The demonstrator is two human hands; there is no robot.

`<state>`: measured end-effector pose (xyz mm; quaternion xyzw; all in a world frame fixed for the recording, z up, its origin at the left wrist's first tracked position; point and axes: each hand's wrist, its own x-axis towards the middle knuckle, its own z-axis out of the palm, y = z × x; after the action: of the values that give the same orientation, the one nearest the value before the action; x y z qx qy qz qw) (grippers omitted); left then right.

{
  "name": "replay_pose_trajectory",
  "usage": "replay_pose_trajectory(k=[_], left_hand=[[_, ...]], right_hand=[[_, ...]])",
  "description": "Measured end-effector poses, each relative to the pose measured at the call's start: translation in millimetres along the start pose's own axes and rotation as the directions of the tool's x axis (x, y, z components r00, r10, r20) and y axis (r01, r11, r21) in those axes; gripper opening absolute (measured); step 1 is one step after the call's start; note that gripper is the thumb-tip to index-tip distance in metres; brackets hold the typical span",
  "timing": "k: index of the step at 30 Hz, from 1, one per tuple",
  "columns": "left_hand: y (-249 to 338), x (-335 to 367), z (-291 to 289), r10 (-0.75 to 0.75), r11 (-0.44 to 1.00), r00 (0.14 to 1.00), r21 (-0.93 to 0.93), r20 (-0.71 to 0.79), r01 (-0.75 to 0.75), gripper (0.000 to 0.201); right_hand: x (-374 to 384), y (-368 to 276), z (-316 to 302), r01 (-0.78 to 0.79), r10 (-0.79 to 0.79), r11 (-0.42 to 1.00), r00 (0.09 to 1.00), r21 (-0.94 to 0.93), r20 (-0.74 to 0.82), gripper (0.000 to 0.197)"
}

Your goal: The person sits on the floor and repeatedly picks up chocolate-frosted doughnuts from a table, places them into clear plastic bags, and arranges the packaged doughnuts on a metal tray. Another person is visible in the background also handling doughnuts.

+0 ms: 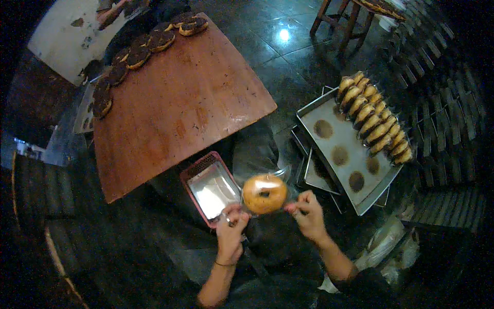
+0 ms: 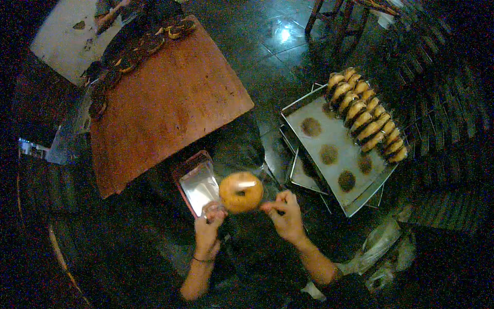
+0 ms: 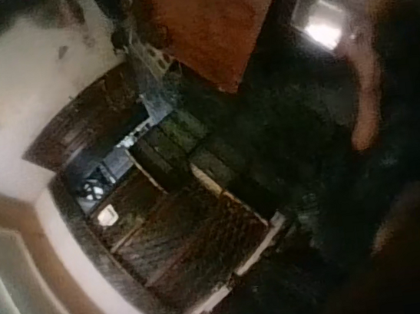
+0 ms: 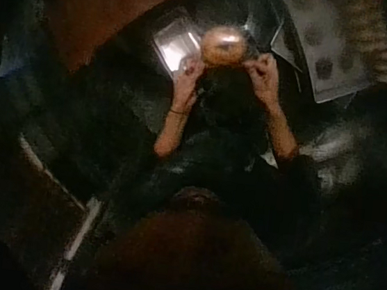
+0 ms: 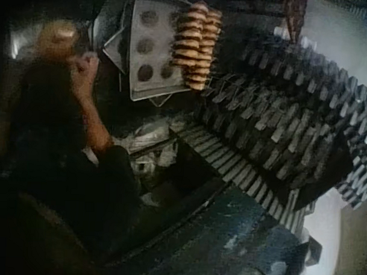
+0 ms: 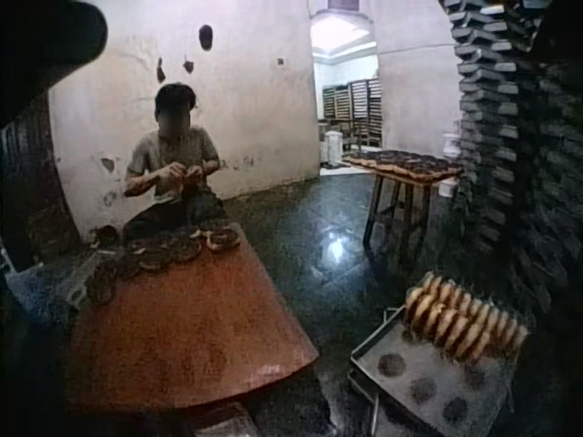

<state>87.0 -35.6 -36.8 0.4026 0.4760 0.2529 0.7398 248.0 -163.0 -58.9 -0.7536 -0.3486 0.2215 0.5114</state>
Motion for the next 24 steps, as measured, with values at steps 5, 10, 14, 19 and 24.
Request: replay_pose_trajectory(k=[5,10,14,19,24], left_hand=[[-7.7,-0.5,15.2,0.351,0.909,0.911,0.313,-0.216,-0.276,0.015],[-30.7,4.4,15.6,0.313,0.938,0.916,0.23,-0.249,-0.259,0.017],[-30.3,20.8,12.7,0.099,0.995,0.994,-0.018,-0.054,-0.1,0.008],[1.8,-1.8,57.3,0.068,0.994,0.98,-0.092,0.185,-0.051,0.018],[3.6,1.7,89.9,0.265,0.879,0.772,0.185,0.578,-0.44,0.022]], right_hand=[[-2.8,-16.9,21.5,0.091,-0.192,0.932,0.945,-0.351,-0.266,0.013],[-14.9,-6.5,32.5,-0.137,0.112,0.982,0.976,-0.13,-0.187,0.019],[-13.3,27.9,13.4,-0.195,0.204,0.943,0.979,0.269,-0.004,0.027],[-12.6,1.7,-15.2,-0.141,0.053,0.222,0.99,0.965,0.132,0.059],[5.0,12.3,-37.4,0.067,0.373,-0.004,0.926,0.998,-0.061,0.048]])
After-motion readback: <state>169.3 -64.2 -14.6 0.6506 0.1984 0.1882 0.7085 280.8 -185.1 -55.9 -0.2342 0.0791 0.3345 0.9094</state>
